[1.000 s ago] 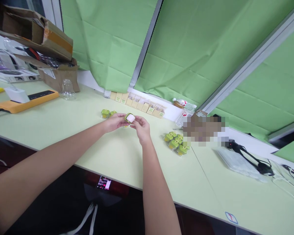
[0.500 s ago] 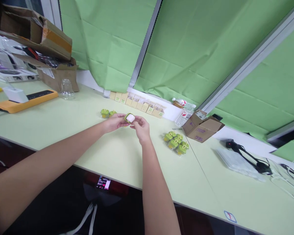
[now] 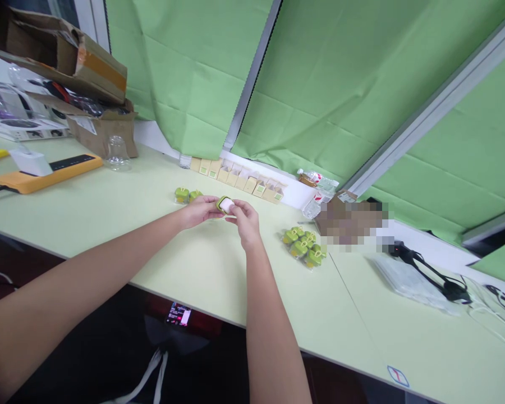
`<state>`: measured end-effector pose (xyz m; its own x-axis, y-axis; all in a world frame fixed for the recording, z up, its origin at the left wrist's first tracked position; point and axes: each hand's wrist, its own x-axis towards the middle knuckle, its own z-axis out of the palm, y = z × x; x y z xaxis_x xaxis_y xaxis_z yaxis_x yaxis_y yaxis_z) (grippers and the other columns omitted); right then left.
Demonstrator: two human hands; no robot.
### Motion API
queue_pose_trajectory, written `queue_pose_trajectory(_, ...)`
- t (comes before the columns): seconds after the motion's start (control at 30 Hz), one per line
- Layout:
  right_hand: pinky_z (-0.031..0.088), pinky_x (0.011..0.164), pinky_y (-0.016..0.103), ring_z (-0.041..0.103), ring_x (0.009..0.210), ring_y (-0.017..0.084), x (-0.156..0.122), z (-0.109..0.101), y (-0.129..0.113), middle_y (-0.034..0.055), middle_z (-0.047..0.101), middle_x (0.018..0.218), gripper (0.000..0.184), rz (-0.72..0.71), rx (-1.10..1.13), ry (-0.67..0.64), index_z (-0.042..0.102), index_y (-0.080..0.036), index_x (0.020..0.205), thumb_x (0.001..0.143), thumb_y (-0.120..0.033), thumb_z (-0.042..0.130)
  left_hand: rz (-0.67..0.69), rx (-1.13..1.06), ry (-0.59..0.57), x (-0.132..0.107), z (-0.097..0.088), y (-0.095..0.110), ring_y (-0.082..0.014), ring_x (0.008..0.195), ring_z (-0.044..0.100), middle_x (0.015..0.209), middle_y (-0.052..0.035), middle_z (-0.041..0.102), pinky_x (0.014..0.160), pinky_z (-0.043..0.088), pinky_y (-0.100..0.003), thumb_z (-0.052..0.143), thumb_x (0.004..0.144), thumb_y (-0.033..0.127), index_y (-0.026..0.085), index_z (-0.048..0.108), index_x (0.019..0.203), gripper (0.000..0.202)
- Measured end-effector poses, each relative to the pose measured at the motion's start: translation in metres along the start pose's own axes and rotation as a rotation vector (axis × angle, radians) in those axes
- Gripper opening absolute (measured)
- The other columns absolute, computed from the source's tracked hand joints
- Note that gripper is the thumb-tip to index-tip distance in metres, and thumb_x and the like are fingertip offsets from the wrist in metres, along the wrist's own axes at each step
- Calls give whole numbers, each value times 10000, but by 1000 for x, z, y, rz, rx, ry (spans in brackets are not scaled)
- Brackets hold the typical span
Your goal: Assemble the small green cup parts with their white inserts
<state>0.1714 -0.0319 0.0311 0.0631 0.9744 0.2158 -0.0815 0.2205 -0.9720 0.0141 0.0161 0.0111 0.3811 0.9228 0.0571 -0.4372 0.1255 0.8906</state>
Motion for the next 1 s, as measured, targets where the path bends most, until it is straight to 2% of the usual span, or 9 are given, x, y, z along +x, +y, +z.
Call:
queue_pose_trajectory(0.33, 590, 733, 341, 657, 752, 153, 1, -1, 2, 14, 687, 844, 260, -15, -6, 19, 681, -210, 904, 686, -336, 744, -20, -31, 28, -1, 3, 2, -153, 794, 707, 901, -113, 733, 850, 569, -306, 717, 777, 90, 90, 693, 870, 96)
queue_pose_trajectory(0.6, 591, 721, 340, 662, 736, 154, 2, 0, 4, 13, 689, 829, 272, -10, -19, 28, 677, -204, 910, 686, -344, 741, -13, -16, 6, 0, 1, 0, -141, 775, 703, 870, -95, 732, 868, 565, -310, 721, 784, 104, 91, 693, 882, 103)
queue_pose_trajectory(0.83, 592, 718, 339, 659, 740, 162, 3, -1, 6, 6, 693, 817, 243, 13, -33, 44, 674, -209, 901, 662, -254, 685, -21, 24, 8, 0, 0, -1, -131, 758, 695, 850, -80, 721, 869, 562, -309, 745, 755, 100, 89, 693, 868, 125)
queue_pose_trajectory(1.0, 591, 712, 341, 657, 769, 171, 1, -3, 4, 11, 695, 859, 245, 1, 40, -29, 680, -213, 925, 688, -258, 636, -3, 31, -19, 0, 0, -1, -137, 774, 694, 849, -75, 723, 868, 562, -313, 780, 720, 122, 95, 697, 877, 180)
